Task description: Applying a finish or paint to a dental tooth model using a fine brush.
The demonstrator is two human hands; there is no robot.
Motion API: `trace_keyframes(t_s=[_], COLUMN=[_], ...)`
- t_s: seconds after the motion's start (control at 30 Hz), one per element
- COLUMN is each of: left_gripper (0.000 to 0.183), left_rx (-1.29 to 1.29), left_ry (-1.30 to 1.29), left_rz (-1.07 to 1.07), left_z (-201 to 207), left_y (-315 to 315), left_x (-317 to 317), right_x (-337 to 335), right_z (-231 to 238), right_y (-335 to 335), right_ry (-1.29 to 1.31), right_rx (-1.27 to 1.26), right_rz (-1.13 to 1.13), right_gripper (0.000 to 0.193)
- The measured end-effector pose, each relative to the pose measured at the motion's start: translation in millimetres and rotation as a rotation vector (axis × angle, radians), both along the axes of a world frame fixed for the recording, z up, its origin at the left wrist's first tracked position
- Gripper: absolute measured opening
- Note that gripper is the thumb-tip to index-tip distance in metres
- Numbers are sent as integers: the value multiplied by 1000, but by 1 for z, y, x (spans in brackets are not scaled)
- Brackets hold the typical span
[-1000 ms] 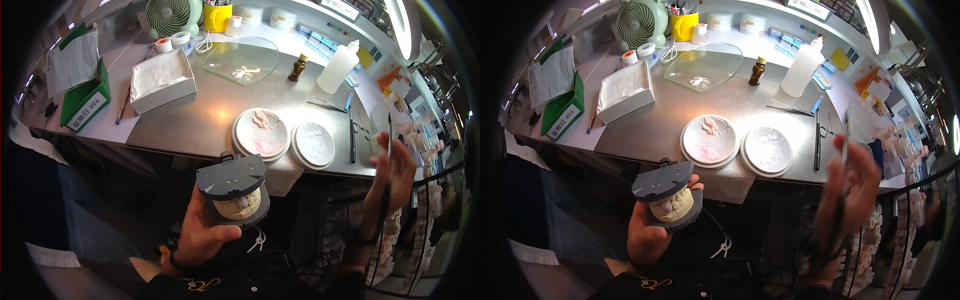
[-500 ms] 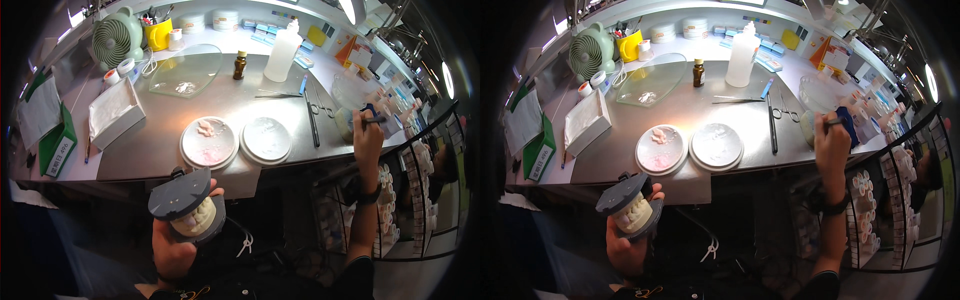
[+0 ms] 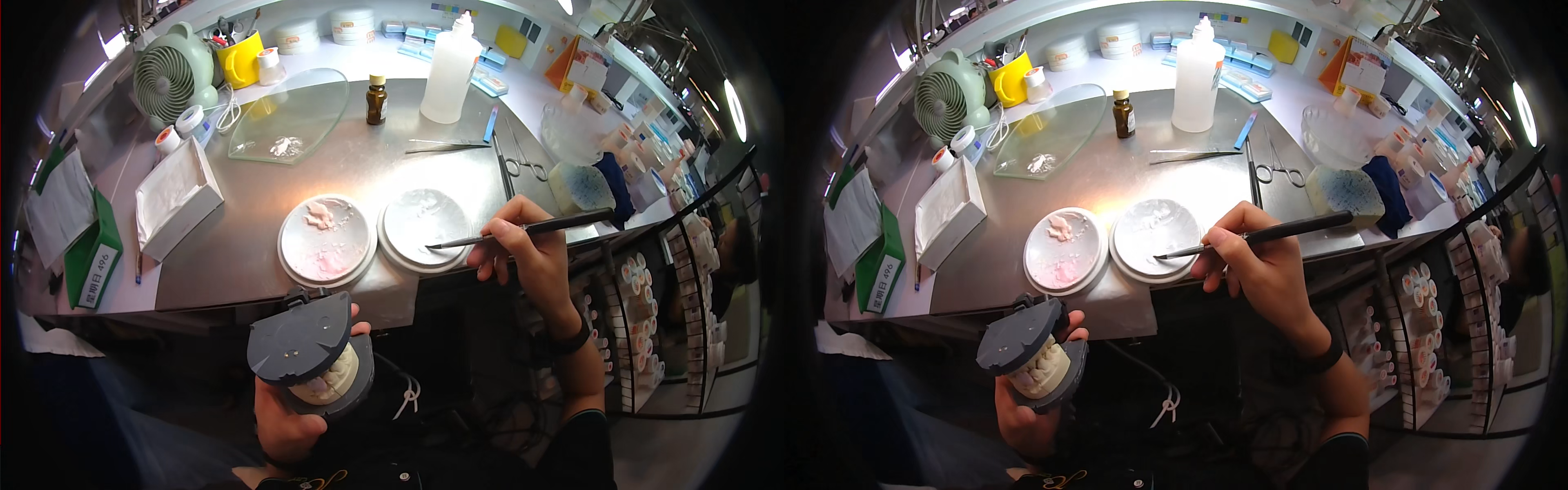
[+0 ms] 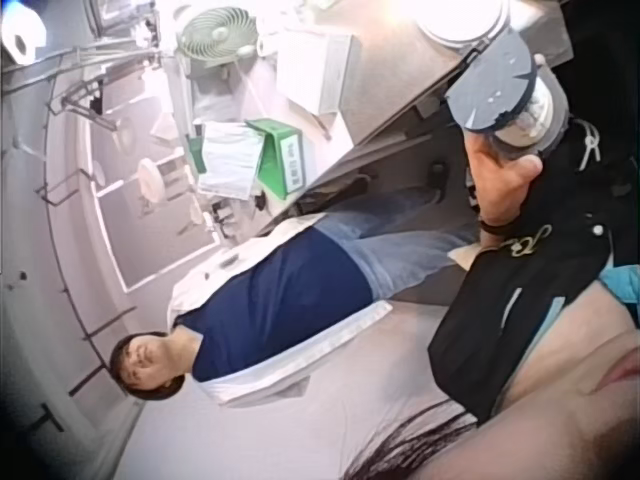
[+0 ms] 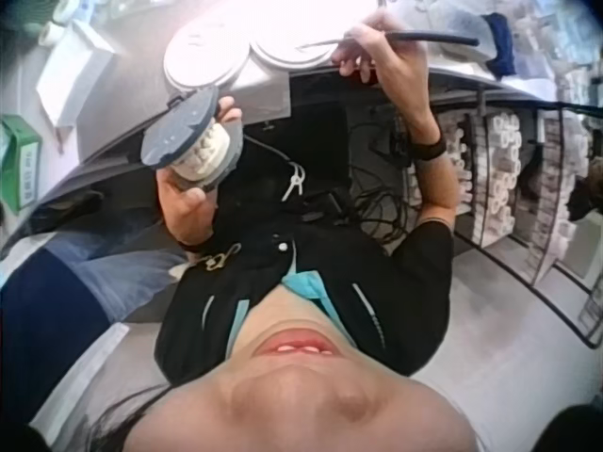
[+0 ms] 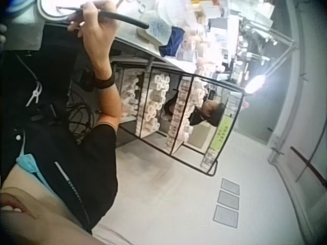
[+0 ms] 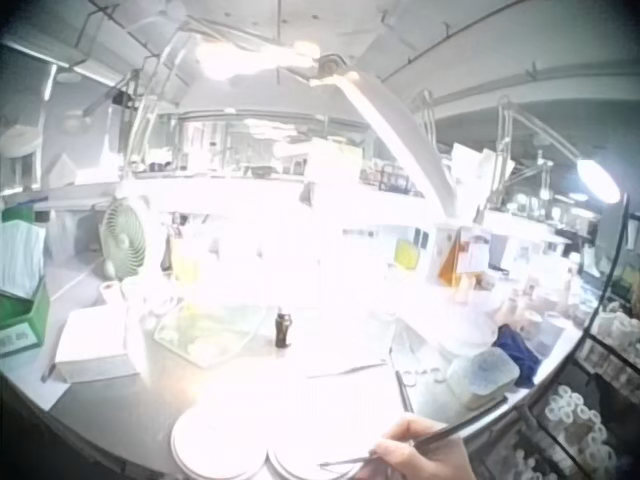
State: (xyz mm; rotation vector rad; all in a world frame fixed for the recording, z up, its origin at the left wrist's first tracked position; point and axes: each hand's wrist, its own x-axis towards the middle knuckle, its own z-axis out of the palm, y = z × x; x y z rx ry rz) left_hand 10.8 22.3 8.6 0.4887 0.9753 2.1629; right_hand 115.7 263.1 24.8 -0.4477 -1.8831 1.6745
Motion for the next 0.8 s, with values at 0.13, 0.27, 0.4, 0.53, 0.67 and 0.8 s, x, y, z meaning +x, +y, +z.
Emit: trace_keyframes(t_s=[0.13, 0.27, 0.4, 0.53, 0.67, 0.8], left_gripper=[91, 92, 92, 91, 93, 96], left_rx=[5, -8, -7, 4, -17, -16], left_ry=[1, 15, 9, 21, 25, 47], left_rz=[-52, -45, -34, -41, -17, -37], left_z=[-5, -3, -4, -5, -4, -3], left_y=[-1, -2, -1, 0, -5, -2], left_x=[-3, -4, -4, -5, -4, -7], right_x=[3, 2, 3, 6, 5, 7], right_z=[0, 1, 0, 0, 3, 2], right_y=[-1, -1, -2, 0, -3, -1], right_ry=[-17, 13, -8, 19, 22, 8], right_rx=[-36, -26, -39, -1, -12, -2], right_rz=[38, 53, 38, 40, 57, 34], right_gripper=[14, 14, 13, 9, 7, 7])
